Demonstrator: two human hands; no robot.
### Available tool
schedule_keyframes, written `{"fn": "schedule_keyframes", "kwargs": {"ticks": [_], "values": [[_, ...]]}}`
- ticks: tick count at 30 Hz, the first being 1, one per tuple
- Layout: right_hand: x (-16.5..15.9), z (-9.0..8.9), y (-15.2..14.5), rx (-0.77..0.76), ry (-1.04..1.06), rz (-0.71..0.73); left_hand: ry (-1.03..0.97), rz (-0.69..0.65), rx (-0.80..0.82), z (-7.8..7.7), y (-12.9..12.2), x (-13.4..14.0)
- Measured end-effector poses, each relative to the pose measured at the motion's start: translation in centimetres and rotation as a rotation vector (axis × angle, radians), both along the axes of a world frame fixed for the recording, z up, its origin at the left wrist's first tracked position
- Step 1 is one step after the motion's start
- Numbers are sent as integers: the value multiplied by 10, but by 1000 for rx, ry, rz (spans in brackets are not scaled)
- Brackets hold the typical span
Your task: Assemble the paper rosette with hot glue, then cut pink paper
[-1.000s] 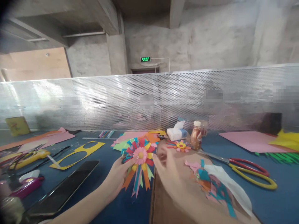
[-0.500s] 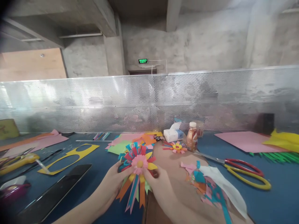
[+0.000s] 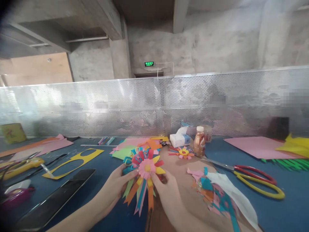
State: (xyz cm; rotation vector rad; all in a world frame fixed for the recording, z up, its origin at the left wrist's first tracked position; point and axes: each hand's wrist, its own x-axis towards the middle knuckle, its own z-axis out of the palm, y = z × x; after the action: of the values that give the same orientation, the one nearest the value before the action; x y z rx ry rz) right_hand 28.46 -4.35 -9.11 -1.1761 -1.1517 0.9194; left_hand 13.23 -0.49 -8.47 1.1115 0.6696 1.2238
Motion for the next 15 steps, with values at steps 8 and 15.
{"fn": "schedule_keyframes", "kwargs": {"ticks": [8, 15], "values": [[-5, 4, -5, -27, 225, 86, -61, -92, -12, 3, -1, 0], [1, 0, -4, -29, 283, -141, -85, -166, -89, 0, 2, 0]]}}
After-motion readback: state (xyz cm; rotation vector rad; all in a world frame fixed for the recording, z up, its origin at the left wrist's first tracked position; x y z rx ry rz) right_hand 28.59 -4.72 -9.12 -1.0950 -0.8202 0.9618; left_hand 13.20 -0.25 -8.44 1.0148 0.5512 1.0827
